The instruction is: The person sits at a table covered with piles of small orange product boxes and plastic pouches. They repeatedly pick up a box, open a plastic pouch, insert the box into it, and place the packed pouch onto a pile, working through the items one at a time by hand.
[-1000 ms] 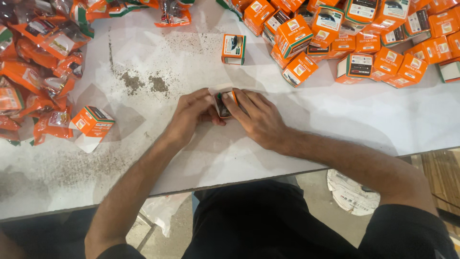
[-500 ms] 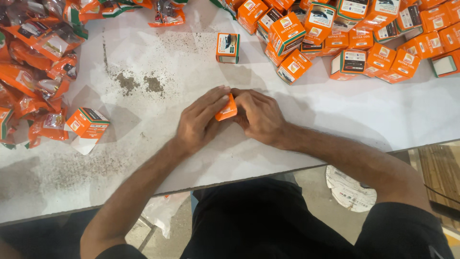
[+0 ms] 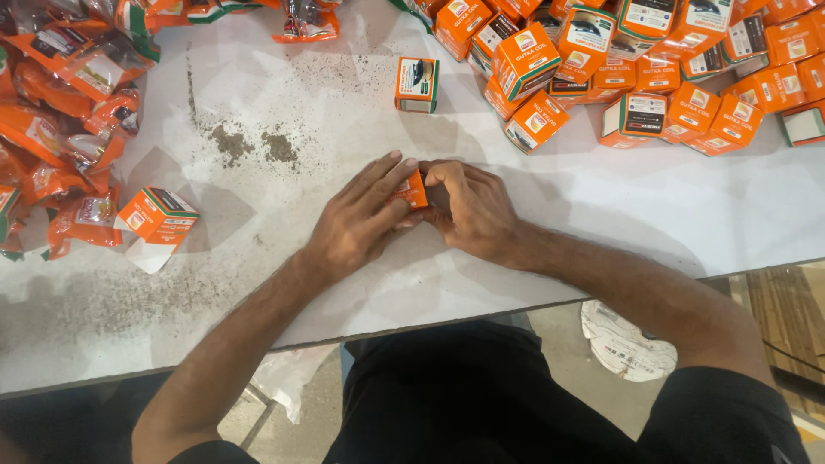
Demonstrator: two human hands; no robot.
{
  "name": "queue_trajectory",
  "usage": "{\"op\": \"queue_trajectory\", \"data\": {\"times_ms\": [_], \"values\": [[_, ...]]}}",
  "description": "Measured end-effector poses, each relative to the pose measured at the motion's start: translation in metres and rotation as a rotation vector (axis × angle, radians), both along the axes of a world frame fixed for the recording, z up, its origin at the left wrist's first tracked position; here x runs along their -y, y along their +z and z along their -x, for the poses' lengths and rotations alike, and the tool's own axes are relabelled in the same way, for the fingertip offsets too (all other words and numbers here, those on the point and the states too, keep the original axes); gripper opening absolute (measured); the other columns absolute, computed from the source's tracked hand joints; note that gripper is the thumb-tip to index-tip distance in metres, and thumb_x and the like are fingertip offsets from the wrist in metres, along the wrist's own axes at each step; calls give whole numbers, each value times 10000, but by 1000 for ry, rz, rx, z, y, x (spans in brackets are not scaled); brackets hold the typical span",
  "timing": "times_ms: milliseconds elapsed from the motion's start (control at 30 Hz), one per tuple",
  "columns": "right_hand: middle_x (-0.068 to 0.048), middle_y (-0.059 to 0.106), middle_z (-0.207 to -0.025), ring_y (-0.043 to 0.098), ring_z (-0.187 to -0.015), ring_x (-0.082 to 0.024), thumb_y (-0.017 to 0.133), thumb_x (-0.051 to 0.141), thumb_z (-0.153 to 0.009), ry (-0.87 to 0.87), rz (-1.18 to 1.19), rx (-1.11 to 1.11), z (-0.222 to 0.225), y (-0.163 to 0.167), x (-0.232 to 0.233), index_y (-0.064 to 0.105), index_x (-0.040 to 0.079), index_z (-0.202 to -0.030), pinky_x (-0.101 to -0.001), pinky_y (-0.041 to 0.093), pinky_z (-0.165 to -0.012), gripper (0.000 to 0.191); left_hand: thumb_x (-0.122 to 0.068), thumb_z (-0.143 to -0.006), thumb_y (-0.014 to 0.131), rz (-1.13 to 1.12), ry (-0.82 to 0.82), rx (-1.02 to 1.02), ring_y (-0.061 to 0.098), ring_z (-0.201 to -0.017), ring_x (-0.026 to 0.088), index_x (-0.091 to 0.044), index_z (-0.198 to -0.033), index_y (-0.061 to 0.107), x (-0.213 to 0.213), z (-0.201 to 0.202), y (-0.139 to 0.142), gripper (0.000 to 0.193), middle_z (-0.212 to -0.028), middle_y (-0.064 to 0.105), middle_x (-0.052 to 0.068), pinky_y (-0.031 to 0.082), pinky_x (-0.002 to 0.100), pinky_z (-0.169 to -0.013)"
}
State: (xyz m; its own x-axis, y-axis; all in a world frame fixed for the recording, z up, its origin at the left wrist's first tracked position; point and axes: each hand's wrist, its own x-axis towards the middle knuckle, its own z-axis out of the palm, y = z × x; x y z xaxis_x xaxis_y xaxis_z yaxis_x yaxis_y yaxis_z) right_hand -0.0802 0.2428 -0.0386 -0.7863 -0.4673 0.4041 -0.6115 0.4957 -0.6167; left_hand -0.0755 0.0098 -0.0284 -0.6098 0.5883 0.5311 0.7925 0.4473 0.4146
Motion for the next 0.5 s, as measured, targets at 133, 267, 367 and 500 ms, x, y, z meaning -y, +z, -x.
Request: {"op": "queue_trajectory", "data": {"times_ms": [133,267,367,500], "values": [[-143,679,-1296,681,-1156,-359,842,79,-844,76,11,-78,1,-3,1,439,66,-1290,-474,553,-963,602,-139,-961,778,212,23,-122,441,-1500,360,-78,-1017,632,7,-5,-4,168,-1577,488,193,301,629,-1260],[-169,627,-1360,630,-1215,-371,824,129,-900,51,-113,-279,18,8,-10,408,91,-1429,-505,512,-1041,674,-293,-948,804,238,193,-132,274,-1559,371,-103,-1426,620,51,-16,9,547,-1657,301,194,91,681,-1258],[-288,379,-1599,412,-1438,-469,784,230,-1093,-283,-230,-500,38,26,-34,206,70,-1638,-577,360,-1183,810,-276,-967,714,242,867,97,199,-1574,465,82,-1575,324,115,-34,31,806,-1672,194,271,202,647,-1334],[-268,310,-1580,361,-1462,-482,775,356,-1022,-145,-211,-485,39,31,-24,170,102,-1593,-598,330,-1221,870,-175,-958,766,629,1071,235,448,-1389,415,42,-1507,499,155,-48,37,648,-1460,507,232,290,617,-1145]]}}
